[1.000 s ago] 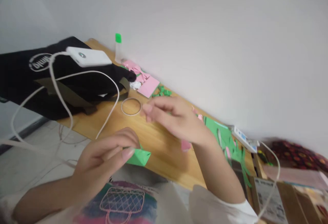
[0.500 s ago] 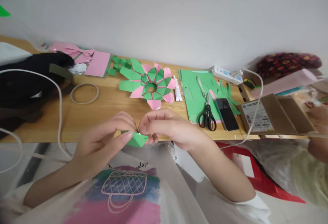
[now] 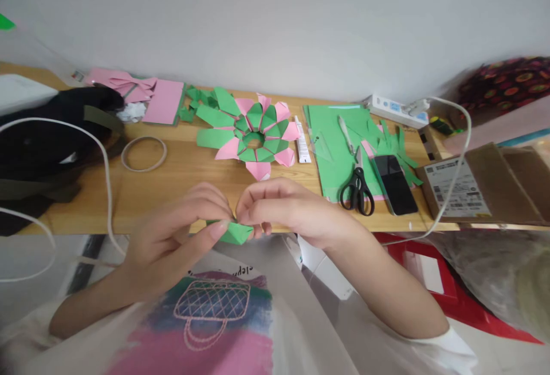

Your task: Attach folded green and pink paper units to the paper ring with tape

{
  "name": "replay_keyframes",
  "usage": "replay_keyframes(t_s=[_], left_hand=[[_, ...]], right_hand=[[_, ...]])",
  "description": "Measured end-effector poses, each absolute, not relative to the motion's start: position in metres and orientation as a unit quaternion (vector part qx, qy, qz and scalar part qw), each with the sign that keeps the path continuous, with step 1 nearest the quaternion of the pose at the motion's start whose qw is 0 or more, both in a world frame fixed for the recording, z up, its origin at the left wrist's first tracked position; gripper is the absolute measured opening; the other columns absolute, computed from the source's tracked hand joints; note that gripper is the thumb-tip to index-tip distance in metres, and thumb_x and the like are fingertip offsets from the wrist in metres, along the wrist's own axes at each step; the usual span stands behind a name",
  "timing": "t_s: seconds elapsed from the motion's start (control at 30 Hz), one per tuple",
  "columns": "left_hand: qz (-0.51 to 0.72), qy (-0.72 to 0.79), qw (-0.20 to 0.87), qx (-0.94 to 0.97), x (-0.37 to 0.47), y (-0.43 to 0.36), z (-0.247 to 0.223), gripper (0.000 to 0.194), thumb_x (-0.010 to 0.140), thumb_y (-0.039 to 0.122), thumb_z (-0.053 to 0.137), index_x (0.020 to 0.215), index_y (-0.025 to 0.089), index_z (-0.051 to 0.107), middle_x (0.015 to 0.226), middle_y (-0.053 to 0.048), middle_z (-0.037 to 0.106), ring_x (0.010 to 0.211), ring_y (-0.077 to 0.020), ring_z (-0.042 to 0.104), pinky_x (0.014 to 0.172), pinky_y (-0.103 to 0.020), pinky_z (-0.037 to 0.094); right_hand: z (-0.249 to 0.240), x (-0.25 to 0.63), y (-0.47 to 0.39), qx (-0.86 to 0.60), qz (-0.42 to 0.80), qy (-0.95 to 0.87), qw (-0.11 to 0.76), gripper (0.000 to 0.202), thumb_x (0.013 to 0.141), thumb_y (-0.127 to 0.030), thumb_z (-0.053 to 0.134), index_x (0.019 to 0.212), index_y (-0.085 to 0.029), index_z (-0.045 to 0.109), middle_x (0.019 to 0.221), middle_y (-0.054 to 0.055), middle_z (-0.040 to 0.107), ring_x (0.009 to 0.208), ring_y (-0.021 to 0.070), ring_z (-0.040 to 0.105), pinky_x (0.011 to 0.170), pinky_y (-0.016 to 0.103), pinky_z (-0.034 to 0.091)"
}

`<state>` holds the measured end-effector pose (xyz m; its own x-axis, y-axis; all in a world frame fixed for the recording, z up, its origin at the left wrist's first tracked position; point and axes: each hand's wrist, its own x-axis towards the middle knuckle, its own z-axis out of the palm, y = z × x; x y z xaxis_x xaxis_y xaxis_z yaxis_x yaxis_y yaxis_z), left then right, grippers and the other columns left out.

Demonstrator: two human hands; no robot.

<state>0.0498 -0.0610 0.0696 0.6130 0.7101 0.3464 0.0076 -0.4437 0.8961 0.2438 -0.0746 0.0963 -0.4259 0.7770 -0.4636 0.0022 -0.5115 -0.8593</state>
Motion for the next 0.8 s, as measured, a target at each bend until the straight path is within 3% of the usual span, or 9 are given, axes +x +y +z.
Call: replay_keyframes(t_s=[0.3, 0.63, 0.7, 0.8], left_hand=[[0.366, 0.262, 0.493, 0.745, 0.046, -0.059, 0.065, 0.014, 0.089, 0.012, 0.054, 0.079, 0.019, 0.062, 0.075, 0.000, 0.062, 0.075, -0.0148, 0.056, 0.074, -0.032, 0.046], [0.368, 0.330, 0.547, 0.675, 0.055, -0.055, 0.055, 0.014, 0.086, 0.015, 0.056, 0.075, 0.019, 0.064, 0.071, 0.001, 0.062, 0.072, -0.0134, 0.057, 0.068, -0.028, 0.046], [0.367, 0.339, 0.576, 0.647, 0.055, -0.054, 0.053, 0.014, 0.084, 0.016, 0.057, 0.073, 0.019, 0.065, 0.071, 0.001, 0.063, 0.071, -0.0133, 0.058, 0.068, -0.027, 0.047], [0.361, 0.362, 0.627, 0.588, 0.056, -0.051, 0.050, 0.012, 0.082, 0.020, 0.060, 0.072, 0.020, 0.066, 0.071, 0.002, 0.066, 0.068, -0.0127, 0.059, 0.065, -0.025, 0.049]], right_hand=[[0.103, 0.241, -0.073, -0.486, 0.677, -0.486, 0.262, 0.004, 0.069, -0.020, 0.058, 0.066, -0.018, 0.060, 0.060, -0.005, 0.054, 0.052, 0.0062, 0.046, 0.049, 0.019, 0.038], [0.103, 0.221, -0.098, -0.589, 0.177, -0.751, 0.238, 0.008, 0.079, -0.016, 0.056, 0.072, -0.017, 0.060, 0.064, 0.000, 0.062, 0.059, 0.0128, 0.056, 0.056, 0.027, 0.041], [0.101, 0.223, -0.101, -0.587, 0.159, -0.757, 0.239, 0.009, 0.083, -0.016, 0.055, 0.078, -0.017, 0.062, 0.069, 0.001, 0.065, 0.062, 0.0135, 0.059, 0.057, 0.027, 0.043], [0.097, 0.231, -0.108, -0.578, 0.237, -0.728, 0.281, 0.009, 0.086, -0.016, 0.058, 0.092, -0.018, 0.064, 0.078, 0.000, 0.068, 0.069, 0.0112, 0.062, 0.063, 0.024, 0.049]])
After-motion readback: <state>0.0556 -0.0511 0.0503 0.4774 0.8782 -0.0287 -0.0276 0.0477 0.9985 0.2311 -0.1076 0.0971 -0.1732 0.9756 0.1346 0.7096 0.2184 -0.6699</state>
